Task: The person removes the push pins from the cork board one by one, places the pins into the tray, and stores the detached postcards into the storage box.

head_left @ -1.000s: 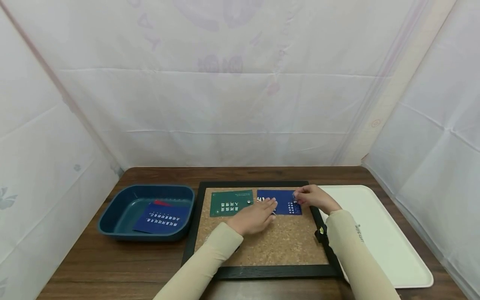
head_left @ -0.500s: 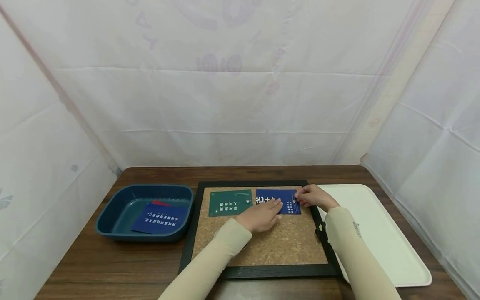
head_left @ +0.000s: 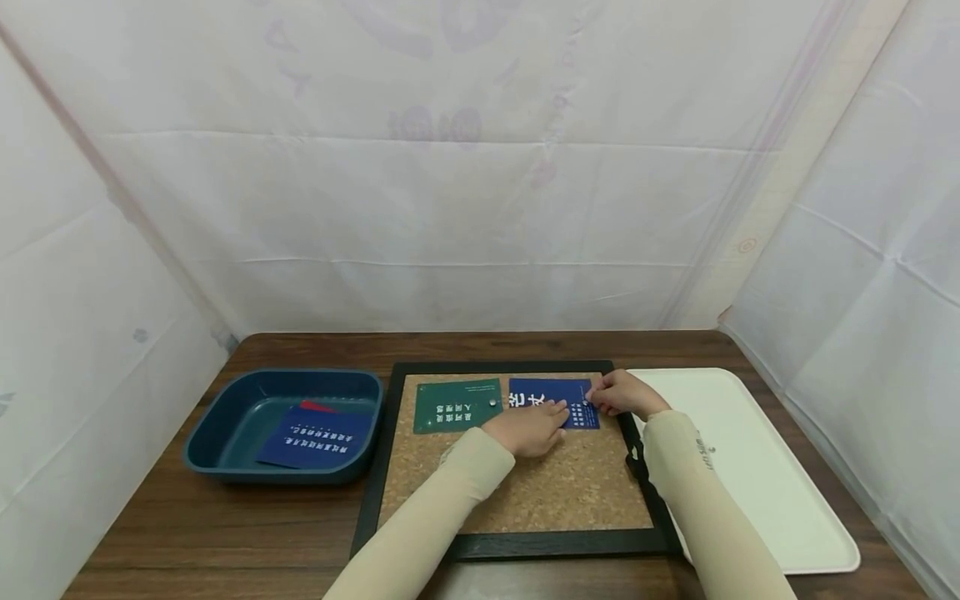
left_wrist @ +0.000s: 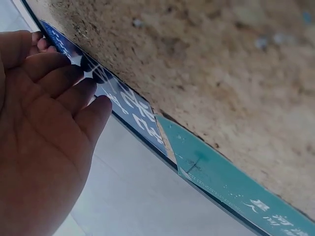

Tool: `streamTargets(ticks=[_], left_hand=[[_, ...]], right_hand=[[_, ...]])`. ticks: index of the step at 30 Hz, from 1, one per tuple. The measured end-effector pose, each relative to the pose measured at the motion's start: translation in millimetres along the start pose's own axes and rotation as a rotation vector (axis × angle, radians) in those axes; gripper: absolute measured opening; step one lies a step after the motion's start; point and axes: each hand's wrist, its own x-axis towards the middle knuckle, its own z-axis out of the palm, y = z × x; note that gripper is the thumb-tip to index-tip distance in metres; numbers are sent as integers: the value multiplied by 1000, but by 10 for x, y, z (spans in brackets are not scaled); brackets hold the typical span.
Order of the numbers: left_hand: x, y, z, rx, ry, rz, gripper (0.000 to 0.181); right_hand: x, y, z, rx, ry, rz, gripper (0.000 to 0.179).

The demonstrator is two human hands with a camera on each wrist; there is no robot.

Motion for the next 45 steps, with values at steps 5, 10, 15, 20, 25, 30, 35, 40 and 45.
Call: streamTargets(ticks=[5,10,15,20,25,30,35,40,45], left_hand=[[1,-5,-5,-13,-10,-3,49],[9,-31,1,-45,-18,-6,48],[12,-32,-9,-50,-35,-11,48],[5,-14,-31,-48,-47,-17,48],[6,-12,-51,-49,-46,-27,48],[33,-18,-25,-48,-43,-37,48],[50,-13,-6,-54,-43,-42,48],[50,2,-4,-55,-52,-38,48],[43,18,-7,-60,-56,-37,48]], right_hand=[[-14,-26,15,-16,21,11,17],[-3,-20,30,-32,25,9,17],[7,0,40,-38,25,14,18],[22,-3,48,-47,28,13,17],[43,-11,52,-52,32,-1,16],[55,-14,49,-61,26,-3,17],[54,-10,39,-65,11,-11,18],[30,-14,32,-74,-9,-8,17],[12,-14,20,-96,-30,0,17]])
